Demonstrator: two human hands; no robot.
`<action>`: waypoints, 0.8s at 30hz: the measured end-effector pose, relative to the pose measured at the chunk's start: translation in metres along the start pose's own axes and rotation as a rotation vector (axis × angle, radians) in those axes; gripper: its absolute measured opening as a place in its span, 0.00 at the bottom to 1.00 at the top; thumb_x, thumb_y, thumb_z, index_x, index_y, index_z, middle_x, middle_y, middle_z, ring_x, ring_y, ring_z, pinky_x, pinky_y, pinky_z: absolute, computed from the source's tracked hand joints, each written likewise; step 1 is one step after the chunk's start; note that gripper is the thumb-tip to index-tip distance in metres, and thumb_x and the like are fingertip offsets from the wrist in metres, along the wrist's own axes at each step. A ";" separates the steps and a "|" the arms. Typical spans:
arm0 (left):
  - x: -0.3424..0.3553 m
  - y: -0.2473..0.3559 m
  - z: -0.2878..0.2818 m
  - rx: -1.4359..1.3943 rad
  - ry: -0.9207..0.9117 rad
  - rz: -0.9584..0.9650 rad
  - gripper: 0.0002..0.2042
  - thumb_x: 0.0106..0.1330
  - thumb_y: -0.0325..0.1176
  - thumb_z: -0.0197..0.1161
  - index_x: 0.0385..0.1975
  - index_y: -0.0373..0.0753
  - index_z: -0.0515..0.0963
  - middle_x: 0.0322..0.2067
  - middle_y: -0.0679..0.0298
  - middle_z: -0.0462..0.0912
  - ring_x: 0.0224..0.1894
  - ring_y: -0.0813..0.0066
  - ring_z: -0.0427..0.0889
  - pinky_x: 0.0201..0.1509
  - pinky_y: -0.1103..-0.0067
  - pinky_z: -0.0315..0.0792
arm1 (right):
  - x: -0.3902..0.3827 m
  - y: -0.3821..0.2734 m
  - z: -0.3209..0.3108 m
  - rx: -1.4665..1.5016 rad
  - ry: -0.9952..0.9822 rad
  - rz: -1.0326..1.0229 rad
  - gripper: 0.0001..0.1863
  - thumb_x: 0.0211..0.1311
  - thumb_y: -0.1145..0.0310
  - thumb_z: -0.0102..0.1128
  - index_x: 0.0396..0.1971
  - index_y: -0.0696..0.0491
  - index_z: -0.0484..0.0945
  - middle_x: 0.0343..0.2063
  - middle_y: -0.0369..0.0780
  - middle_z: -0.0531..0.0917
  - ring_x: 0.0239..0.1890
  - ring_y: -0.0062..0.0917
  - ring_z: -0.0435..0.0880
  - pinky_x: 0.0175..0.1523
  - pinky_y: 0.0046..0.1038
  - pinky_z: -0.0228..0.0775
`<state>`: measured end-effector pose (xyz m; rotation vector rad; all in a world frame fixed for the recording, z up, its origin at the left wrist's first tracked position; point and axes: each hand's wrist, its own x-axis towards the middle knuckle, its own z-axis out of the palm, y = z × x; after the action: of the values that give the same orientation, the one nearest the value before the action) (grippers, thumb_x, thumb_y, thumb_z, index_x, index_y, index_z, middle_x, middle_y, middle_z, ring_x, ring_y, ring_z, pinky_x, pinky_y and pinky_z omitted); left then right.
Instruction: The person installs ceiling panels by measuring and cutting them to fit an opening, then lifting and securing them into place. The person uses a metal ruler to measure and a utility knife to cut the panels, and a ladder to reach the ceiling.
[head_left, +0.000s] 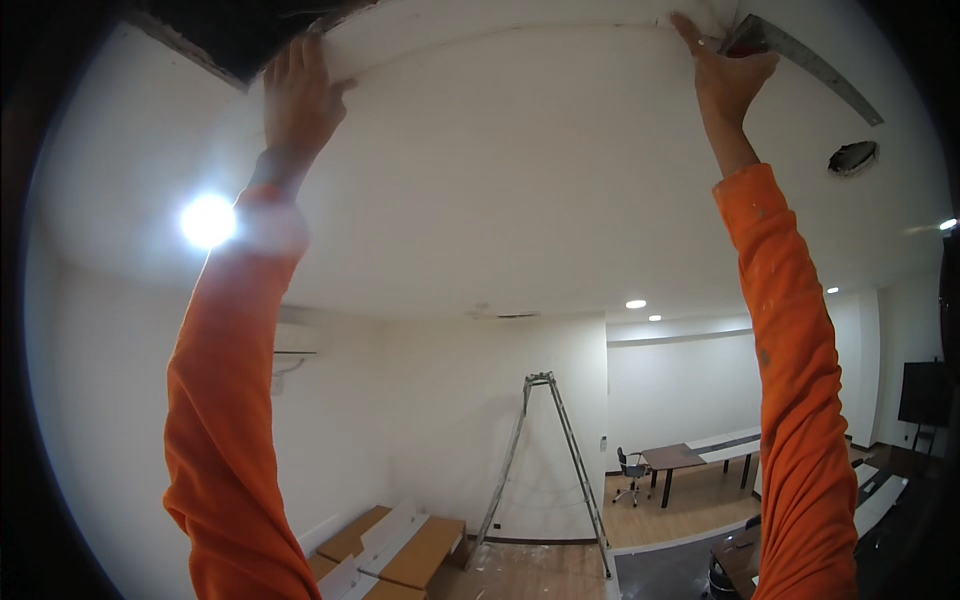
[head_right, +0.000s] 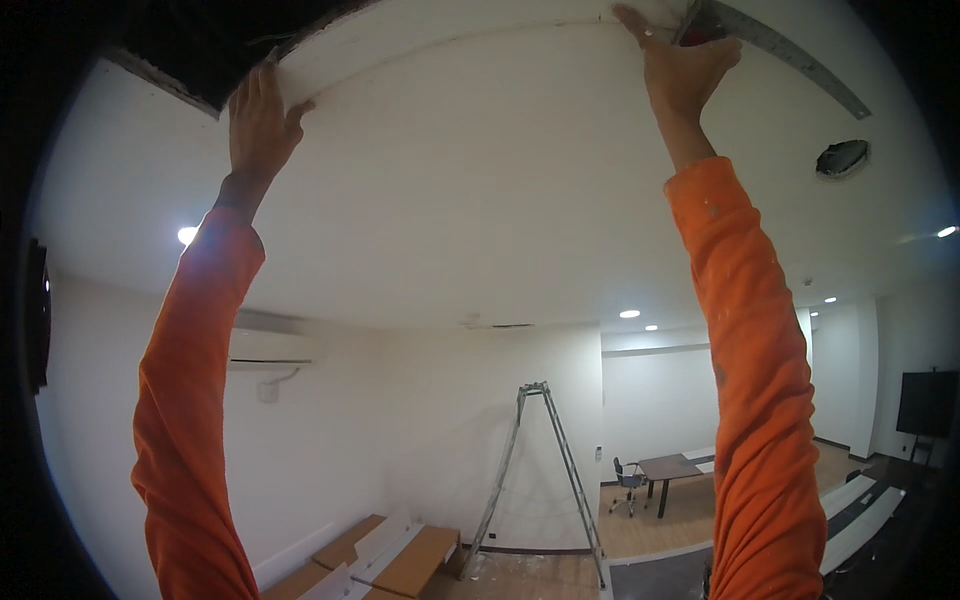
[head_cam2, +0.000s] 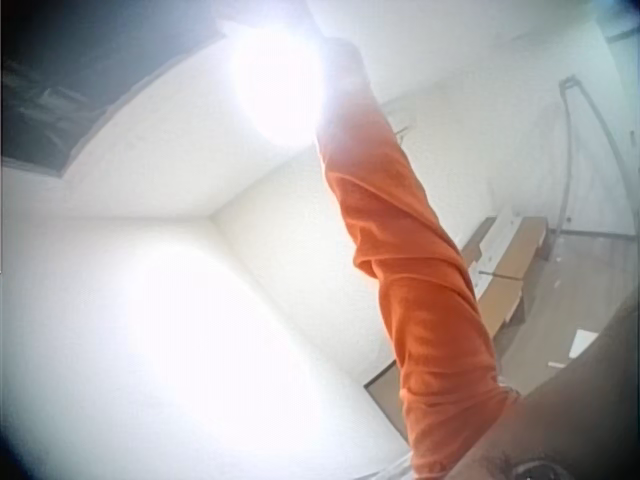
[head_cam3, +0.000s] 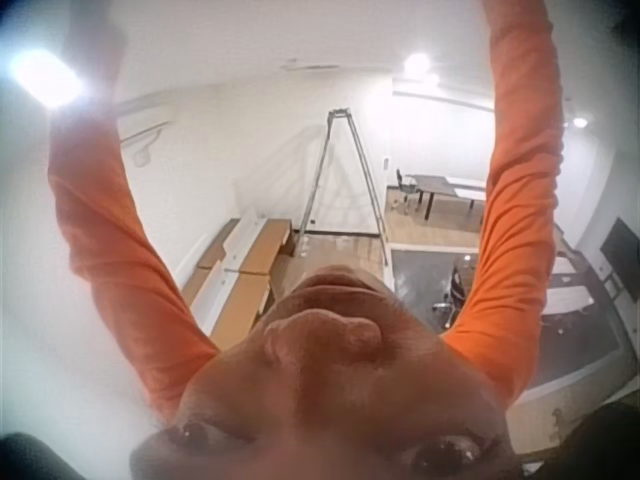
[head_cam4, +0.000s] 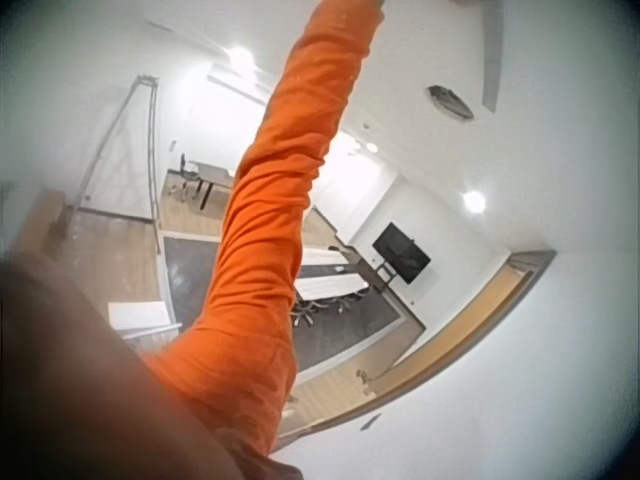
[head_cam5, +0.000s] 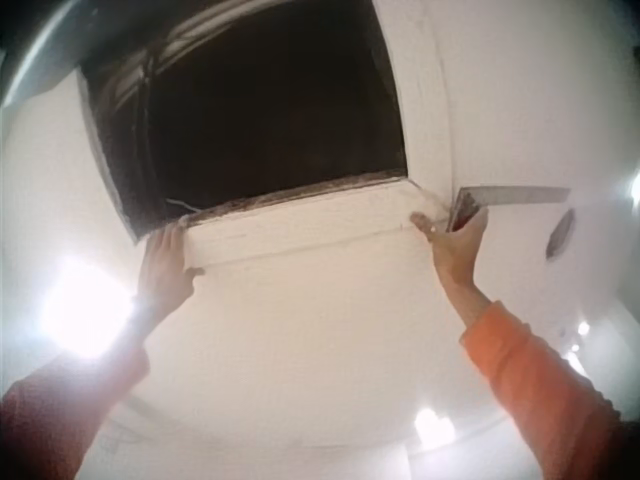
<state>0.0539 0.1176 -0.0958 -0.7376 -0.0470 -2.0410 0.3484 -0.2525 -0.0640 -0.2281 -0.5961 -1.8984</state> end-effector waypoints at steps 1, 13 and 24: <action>0.000 0.000 0.000 -0.002 -0.013 -0.001 0.37 0.57 0.33 0.75 0.66 0.32 0.63 0.54 0.51 0.76 0.58 0.48 0.76 0.61 0.59 0.69 | 0.000 -0.001 0.000 -0.020 0.006 -0.003 0.51 0.38 0.40 0.87 0.39 0.66 0.63 0.39 0.44 0.67 0.42 0.25 0.69 0.47 0.26 0.72; -0.002 0.001 0.003 -0.038 -0.056 -0.053 0.39 0.61 0.34 0.72 0.70 0.35 0.58 0.60 0.52 0.72 0.65 0.49 0.70 0.70 0.56 0.63 | 0.002 -0.001 0.000 -0.044 0.021 -0.048 0.56 0.38 0.40 0.87 0.46 0.72 0.62 0.44 0.47 0.67 0.48 0.31 0.70 0.57 0.32 0.70; -0.003 0.003 0.002 0.029 -0.037 -0.051 0.37 0.61 0.34 0.73 0.68 0.34 0.60 0.57 0.53 0.73 0.62 0.48 0.72 0.67 0.57 0.67 | 0.006 0.001 -0.001 -0.027 -0.026 -0.001 0.56 0.37 0.38 0.86 0.46 0.72 0.63 0.44 0.47 0.68 0.49 0.31 0.71 0.59 0.32 0.70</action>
<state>0.0585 0.1188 -0.0959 -0.7630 -0.1174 -2.0704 0.3471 -0.2576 -0.0618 -0.2704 -0.5886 -1.9073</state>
